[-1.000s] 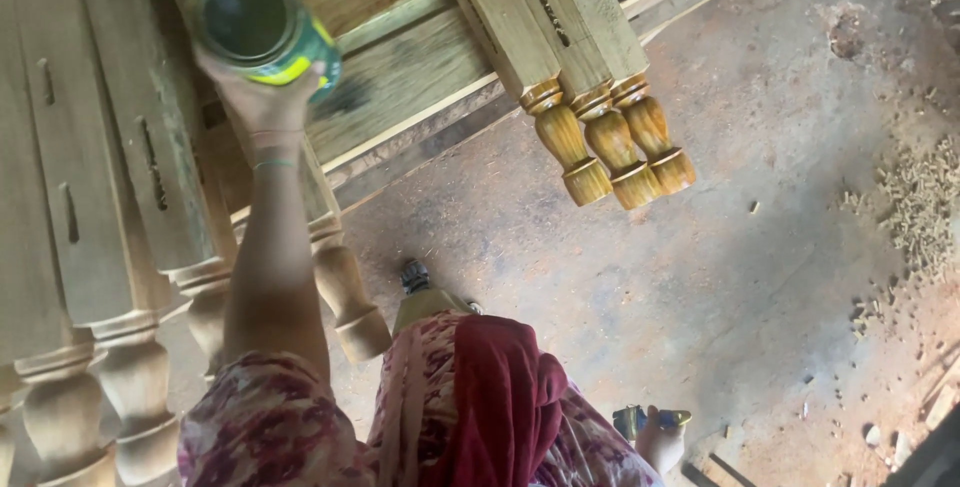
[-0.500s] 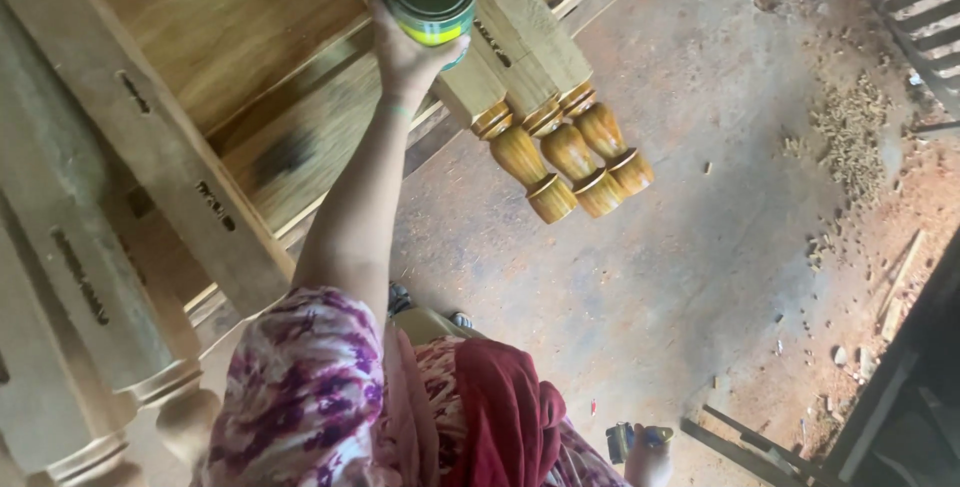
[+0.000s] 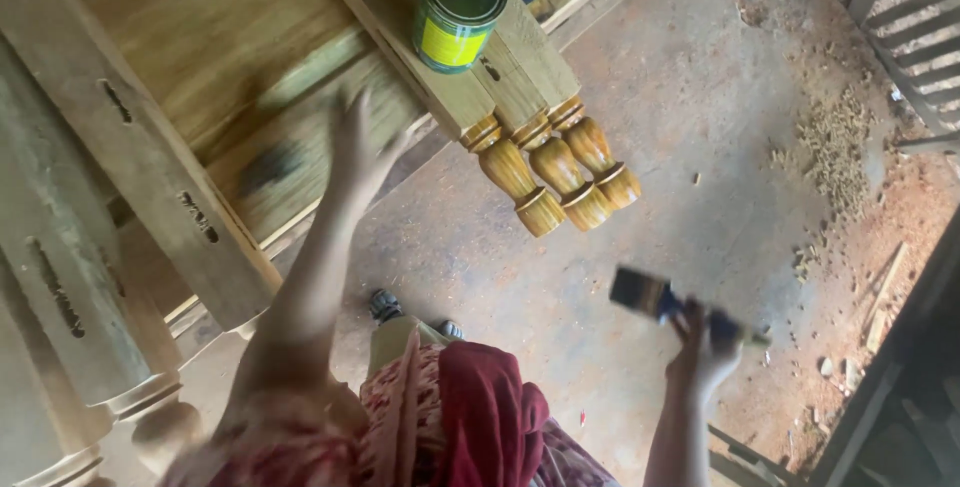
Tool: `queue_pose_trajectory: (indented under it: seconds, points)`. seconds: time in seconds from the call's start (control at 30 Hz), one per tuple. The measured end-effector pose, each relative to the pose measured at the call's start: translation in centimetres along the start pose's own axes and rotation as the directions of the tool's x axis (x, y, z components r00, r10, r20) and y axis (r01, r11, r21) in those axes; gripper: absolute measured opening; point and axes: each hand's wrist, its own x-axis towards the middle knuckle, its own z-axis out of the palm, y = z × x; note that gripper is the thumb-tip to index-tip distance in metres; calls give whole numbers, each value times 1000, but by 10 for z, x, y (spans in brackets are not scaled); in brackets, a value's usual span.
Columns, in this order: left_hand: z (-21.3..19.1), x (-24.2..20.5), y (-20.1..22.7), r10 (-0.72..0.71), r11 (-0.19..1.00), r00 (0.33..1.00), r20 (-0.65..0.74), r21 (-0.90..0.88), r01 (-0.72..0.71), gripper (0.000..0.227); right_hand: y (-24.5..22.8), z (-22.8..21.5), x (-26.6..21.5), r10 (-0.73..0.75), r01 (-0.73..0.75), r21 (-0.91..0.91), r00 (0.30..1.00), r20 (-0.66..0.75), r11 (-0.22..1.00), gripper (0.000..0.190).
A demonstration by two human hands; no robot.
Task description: Applying wood stain to turned wooden furniture legs using a paint brush.
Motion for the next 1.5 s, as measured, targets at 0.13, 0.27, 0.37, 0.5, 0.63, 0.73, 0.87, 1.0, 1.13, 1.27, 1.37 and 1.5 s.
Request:
queue_pose_trajectory:
  seconds: [0.13, 0.27, 0.37, 0.5, 0.63, 0.73, 0.87, 1.0, 1.13, 1.27, 1.37, 1.5]
  points:
    - [-45, -147, -31, -53, 960, 977, -207, 259, 107, 84, -85, 104, 30, -135, 66, 480, 985, 111, 875, 21]
    - [-42, -258, -67, -140, 916, 918, -372, 302, 262, 115, -165, 208, 49, -483, 195, 617, 807, 342, 762, 24]
    - [-23, -296, -74, -680, 728, 694, -238, -337, 597, 89, -192, 296, 54, -727, 303, 697, 514, 455, 650, 21]
    - [-13, -306, -93, -817, 129, 542, 195, -855, 502, 74, -212, 372, 24, -866, 553, 682, 170, 470, 479, 11]
    - [26, -294, -126, -671, 32, 702, 239, -936, 350, 70, -205, 406, 25, -846, 714, 545, 126, 518, 440, 15]
    - [46, -250, -102, -409, -177, 865, 291, -955, 238, 66, -202, 423, 32, -860, 795, 499, 56, 506, 346, 19]
    - [72, -168, -57, -421, -65, 783, 457, -877, 477, 67, -194, 433, 38, -835, 848, 392, 102, 540, 357, 13]
    - [103, -108, -56, -125, -347, 887, 445, -857, 381, 53, -190, 442, 38, -816, 848, 376, 106, 568, 372, 15]
    - [140, -99, -63, -391, -351, 810, 438, -884, 309, 47, -196, 448, 33, -827, 916, 335, -4, 562, 222, 16]
    - [138, -98, -49, -741, -168, 577, 343, -927, 336, 36, -195, 448, 25, -813, 930, 289, 18, 582, 228, 17]
    - [129, -94, -44, -774, -160, 544, 324, -931, 328, 28, -188, 456, 21, -787, 924, 245, 87, 611, 292, 22]
    - [127, -97, -64, -360, -274, 892, 273, -945, 179, 48, -153, 487, 42, -719, 963, 37, 173, 673, 267, 25]
